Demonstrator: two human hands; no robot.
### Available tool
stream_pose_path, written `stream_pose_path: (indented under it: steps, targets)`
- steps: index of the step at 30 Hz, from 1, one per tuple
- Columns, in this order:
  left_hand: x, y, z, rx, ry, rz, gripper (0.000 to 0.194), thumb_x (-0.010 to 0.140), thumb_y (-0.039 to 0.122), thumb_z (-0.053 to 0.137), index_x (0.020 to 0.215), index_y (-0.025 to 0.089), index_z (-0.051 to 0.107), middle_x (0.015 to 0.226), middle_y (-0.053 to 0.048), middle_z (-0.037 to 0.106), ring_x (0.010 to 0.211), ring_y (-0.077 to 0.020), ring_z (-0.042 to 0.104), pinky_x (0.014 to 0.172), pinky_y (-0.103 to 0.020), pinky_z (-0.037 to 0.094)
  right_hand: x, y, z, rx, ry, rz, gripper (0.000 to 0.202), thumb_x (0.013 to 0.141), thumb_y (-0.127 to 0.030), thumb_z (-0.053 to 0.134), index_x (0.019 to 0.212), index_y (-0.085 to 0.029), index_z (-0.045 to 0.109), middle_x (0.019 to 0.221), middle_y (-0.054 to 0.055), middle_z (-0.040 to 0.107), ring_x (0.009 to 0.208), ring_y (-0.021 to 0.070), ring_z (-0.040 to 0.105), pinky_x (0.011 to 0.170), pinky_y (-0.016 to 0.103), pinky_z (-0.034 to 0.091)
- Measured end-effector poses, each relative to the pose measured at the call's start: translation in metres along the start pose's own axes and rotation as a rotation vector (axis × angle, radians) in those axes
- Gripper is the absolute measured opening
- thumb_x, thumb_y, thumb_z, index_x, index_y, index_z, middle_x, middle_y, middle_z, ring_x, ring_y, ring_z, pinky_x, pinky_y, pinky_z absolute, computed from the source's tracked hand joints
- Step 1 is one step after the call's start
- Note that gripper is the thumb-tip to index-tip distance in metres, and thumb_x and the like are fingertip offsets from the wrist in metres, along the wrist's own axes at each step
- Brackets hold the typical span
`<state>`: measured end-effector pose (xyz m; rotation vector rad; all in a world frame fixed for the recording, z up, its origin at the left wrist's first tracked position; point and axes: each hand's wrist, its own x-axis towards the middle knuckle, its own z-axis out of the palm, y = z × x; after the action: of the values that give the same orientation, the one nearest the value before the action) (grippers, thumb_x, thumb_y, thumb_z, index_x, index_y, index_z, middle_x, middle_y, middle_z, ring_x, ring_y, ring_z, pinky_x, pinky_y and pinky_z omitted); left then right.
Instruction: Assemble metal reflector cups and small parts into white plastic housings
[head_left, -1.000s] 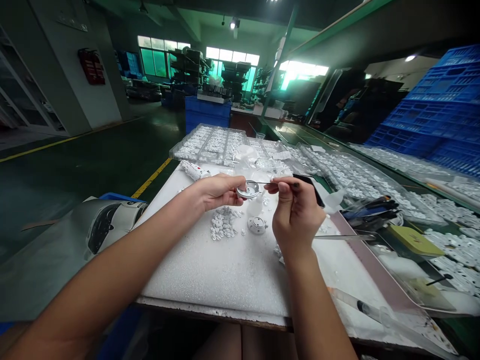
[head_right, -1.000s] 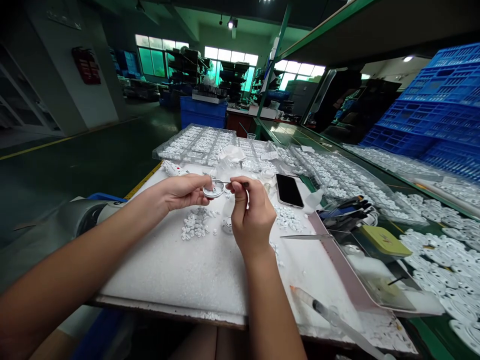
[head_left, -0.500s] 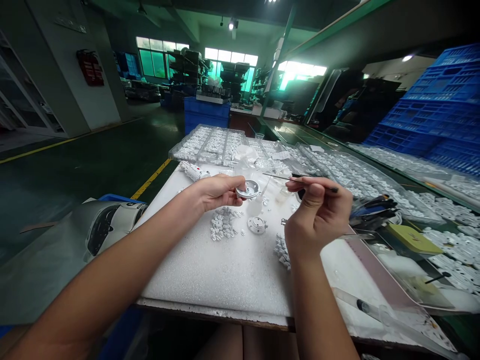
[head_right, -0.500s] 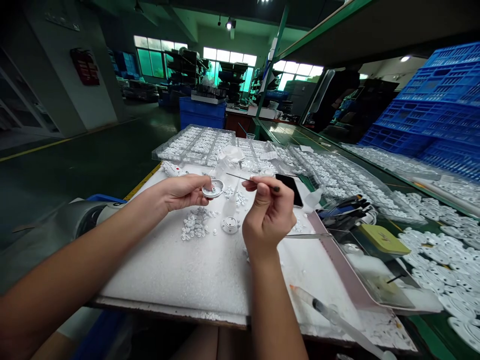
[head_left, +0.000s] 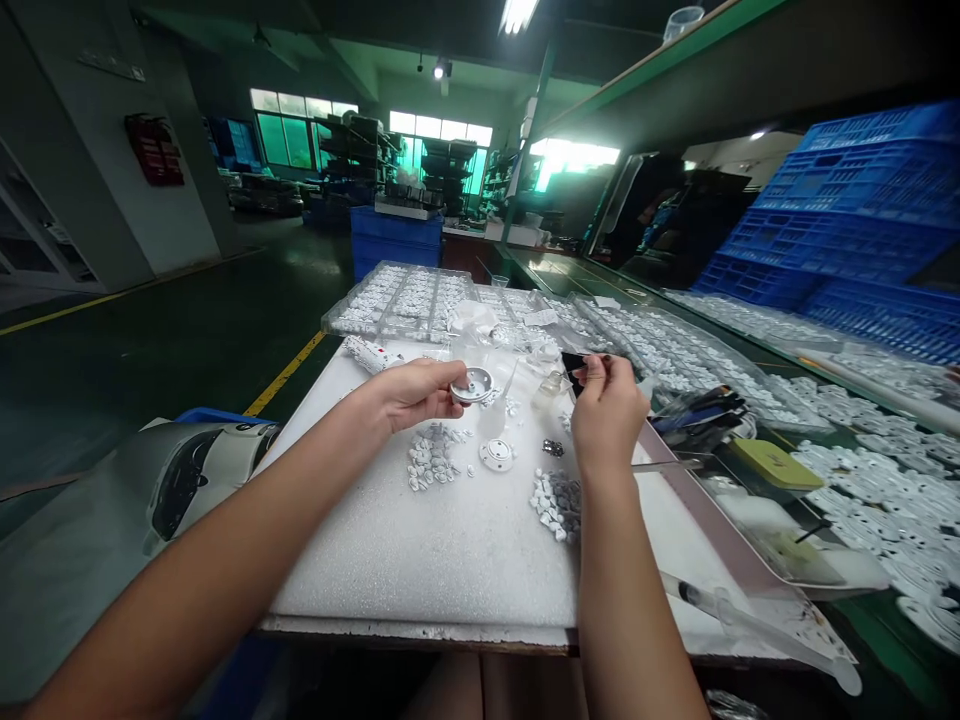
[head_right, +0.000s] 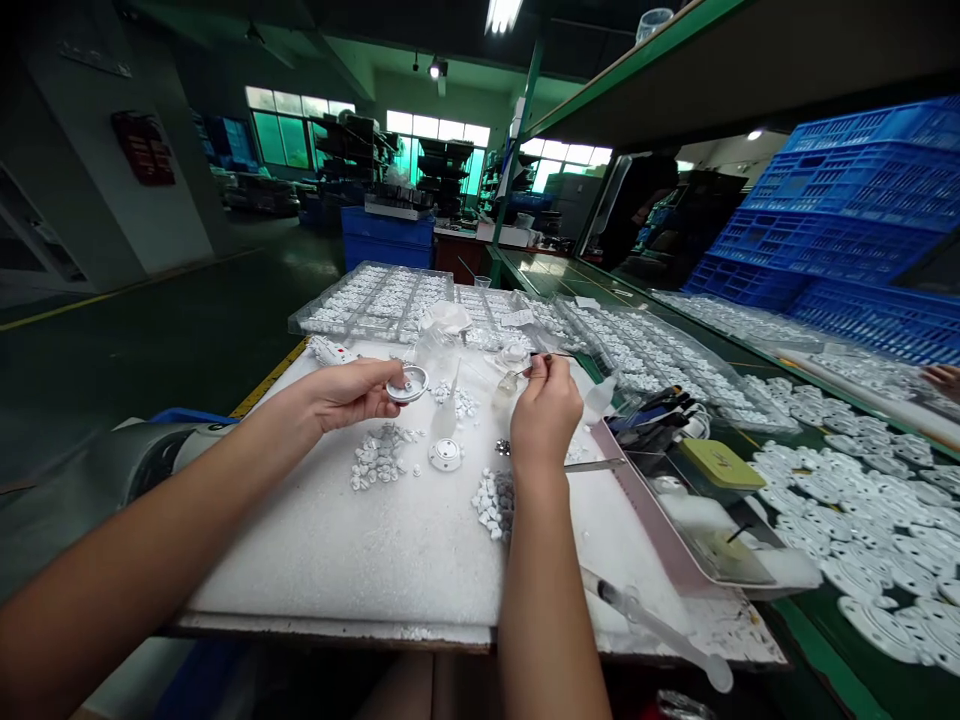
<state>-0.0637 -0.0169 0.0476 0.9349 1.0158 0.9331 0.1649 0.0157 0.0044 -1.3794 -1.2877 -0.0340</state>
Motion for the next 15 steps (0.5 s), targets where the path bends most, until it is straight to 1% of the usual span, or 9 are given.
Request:
stream_pose_path:
  steps: [2,5,7,8,9,11,13,15]
  targets:
    - [0.002,-0.001,-0.001,0.028,-0.007,0.035,0.017,0.071,0.004,0.069,0.065,0.014,0.057,0.07,-0.002,0.06,0.06,-0.0085,0.056,0.053,-0.019,0.05,0.001,-0.001,0.003,0.031,-0.026,0.02,0.029,0.093,-0.041,0.044,0.093,-0.018,0.061,0.081,0.011,0.071,0.08,0.0267,0.066,0.081,0.043,0.049]
    - [0.005,-0.002,-0.002,0.08,-0.009,0.102,0.013,0.072,0.008,0.07,0.066,0.014,0.061,0.07,-0.003,0.062,0.06,-0.0091,0.055,0.053,-0.022,0.051,0.0,-0.003,0.004,0.097,-0.033,0.047,0.031,0.092,-0.04,0.049,0.111,-0.016,0.058,0.089,0.011,0.073,0.085,0.0257,0.069,0.081,0.042,0.053]
    - [0.006,-0.002,-0.001,0.188,0.0,0.199,0.005,0.074,0.01,0.069,0.072,0.014,0.065,0.073,-0.004,0.065,0.059,-0.0104,0.057,0.054,-0.024,0.052,-0.003,-0.007,0.002,0.161,-0.004,0.059,0.037,0.091,-0.042,0.055,0.116,-0.016,0.056,0.093,0.012,0.073,0.088,0.0248,0.07,0.082,0.041,0.054]
    - [0.005,-0.002,-0.001,0.276,0.013,0.276,0.004,0.074,0.012,0.069,0.077,0.015,0.067,0.074,-0.004,0.066,0.059,-0.0113,0.058,0.053,-0.025,0.052,-0.006,-0.01,0.001,0.201,0.016,0.043,0.037,0.091,-0.044,0.057,0.116,-0.016,0.057,0.094,0.011,0.073,0.088,0.024,0.07,0.083,0.041,0.054]
    - [0.004,-0.003,0.0,0.381,0.036,0.382,0.007,0.074,0.013,0.069,0.081,0.016,0.068,0.076,-0.004,0.067,0.059,-0.012,0.059,0.053,-0.026,0.052,-0.009,-0.014,-0.002,0.252,0.026,0.005,0.036,0.091,-0.044,0.057,0.115,-0.017,0.057,0.094,0.01,0.072,0.088,0.0229,0.07,0.084,0.041,0.055]
    - [0.002,-0.004,0.002,0.564,0.119,0.679,0.012,0.074,0.015,0.07,0.086,0.017,0.068,0.081,-0.003,0.067,0.063,-0.0126,0.06,0.055,-0.026,0.052,-0.017,-0.022,-0.006,0.363,-0.011,-0.123,0.032,0.093,-0.043,0.057,0.114,-0.019,0.059,0.096,0.008,0.07,0.088,0.0206,0.068,0.083,0.04,0.055]
    - [-0.001,-0.006,0.004,0.654,0.221,1.013,0.013,0.075,0.014,0.07,0.088,0.018,0.067,0.085,-0.002,0.067,0.07,-0.0119,0.06,0.059,-0.024,0.051,-0.024,-0.031,-0.009,0.447,-0.134,-0.259,0.027,0.094,-0.039,0.058,0.115,-0.021,0.059,0.099,0.006,0.068,0.089,0.0187,0.067,0.081,0.037,0.055]
    - [-0.002,-0.01,0.005,0.723,0.274,1.319,0.015,0.077,0.011,0.068,0.09,0.018,0.065,0.083,0.0,0.065,0.073,-0.0108,0.059,0.062,-0.022,0.05,-0.031,-0.039,-0.01,0.469,-0.274,-0.36,0.027,0.094,-0.034,0.06,0.118,-0.022,0.058,0.099,0.005,0.068,0.088,0.017,0.066,0.079,0.034,0.055]
